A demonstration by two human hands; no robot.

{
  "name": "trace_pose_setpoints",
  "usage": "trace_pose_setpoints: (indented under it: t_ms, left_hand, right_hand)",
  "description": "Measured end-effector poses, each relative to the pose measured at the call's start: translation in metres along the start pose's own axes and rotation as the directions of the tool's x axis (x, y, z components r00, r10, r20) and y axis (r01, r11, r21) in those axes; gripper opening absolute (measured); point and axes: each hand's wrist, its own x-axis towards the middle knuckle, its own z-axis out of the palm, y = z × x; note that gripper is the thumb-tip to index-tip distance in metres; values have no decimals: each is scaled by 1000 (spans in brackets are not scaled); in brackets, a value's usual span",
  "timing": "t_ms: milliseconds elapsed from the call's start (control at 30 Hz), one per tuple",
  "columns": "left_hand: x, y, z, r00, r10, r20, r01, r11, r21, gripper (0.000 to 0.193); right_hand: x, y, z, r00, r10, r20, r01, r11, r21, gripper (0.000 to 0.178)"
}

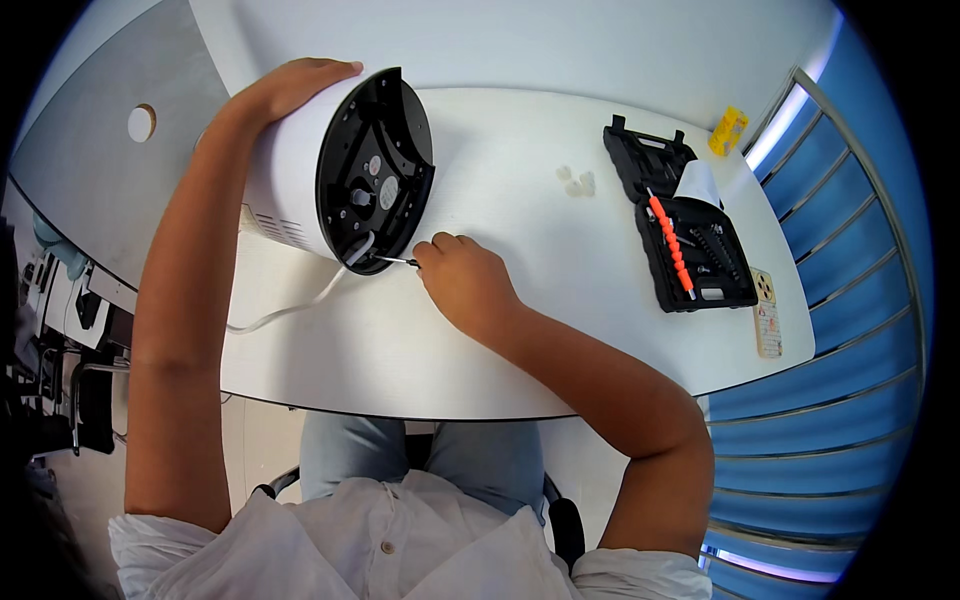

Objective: The person uses a screwdriver to remove multiple screws from the black base of a white cylindrical appliance. They systematically unscrew fasteners and place them on the table, gradually exposing the internal components of the device.

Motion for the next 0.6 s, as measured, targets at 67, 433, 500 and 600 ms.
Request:
trace_pose_setpoints:
  t_ms: [67, 433, 500, 600]
  left_hand:
    - [1, 0, 0, 1000, -7, 17, 8, 1000, -29, 68]
    - [17, -6, 0, 1000, 15, 21, -14, 998, -65, 68]
    - [14, -5, 2, 1000, 17, -3, -18, 998, -65, 68]
    - [7, -1, 1, 999, 33, 23, -31, 996, -86, 66]
  right_hand:
    - [-3, -3, -2, 997, 20, 73, -9, 989, -149, 13]
    - [4, -1, 2, 999, -12, 35, 19, 974, -225, 25]
    - [7, -2, -1, 992, 60, 114, -41, 986, -163, 29]
    - [14, -3, -9, 928, 227, 294, -258, 964, 69, 34]
